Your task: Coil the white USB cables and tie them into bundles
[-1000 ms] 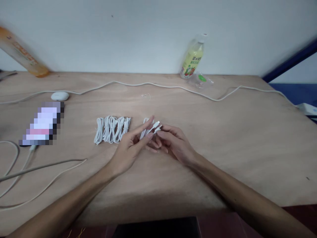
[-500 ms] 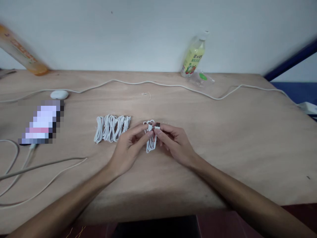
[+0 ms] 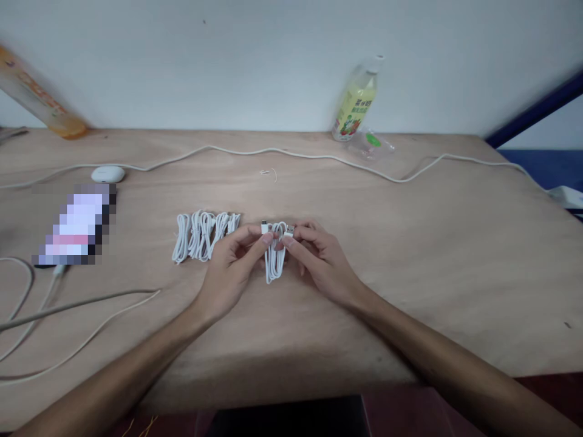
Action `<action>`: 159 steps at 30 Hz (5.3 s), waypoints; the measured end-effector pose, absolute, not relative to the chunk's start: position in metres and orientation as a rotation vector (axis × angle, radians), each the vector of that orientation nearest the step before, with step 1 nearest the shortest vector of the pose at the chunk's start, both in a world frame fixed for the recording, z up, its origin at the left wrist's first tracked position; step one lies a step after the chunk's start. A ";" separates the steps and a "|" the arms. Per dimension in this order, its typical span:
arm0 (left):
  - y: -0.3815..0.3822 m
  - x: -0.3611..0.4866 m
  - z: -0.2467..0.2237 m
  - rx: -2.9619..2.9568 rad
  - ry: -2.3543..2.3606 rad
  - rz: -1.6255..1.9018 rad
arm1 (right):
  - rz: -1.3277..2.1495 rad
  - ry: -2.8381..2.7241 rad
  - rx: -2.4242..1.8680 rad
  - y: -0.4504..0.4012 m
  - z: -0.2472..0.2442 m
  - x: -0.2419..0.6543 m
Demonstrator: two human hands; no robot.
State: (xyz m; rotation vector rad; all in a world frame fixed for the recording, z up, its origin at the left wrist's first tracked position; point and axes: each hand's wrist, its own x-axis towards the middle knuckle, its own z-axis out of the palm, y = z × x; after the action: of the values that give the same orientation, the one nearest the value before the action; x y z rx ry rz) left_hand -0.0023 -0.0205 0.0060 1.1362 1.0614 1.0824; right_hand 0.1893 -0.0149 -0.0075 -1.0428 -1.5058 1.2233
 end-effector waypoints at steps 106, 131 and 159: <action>-0.027 0.003 0.006 1.203 1.095 1.350 | 1.341 -1.114 -1.077 -0.015 0.000 0.187; -0.027 0.004 0.010 1.240 1.052 1.253 | 1.158 -1.392 -1.089 -0.029 -0.001 0.180; -0.026 0.002 0.003 1.001 0.998 1.174 | 1.401 -1.359 -0.939 -0.018 -0.001 0.185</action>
State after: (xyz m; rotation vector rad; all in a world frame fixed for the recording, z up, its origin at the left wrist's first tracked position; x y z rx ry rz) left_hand 0.0020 -0.0263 0.0028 1.0007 0.9978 1.1737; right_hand 0.1847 -0.0182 -0.0008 -0.9393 -1.3591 1.4012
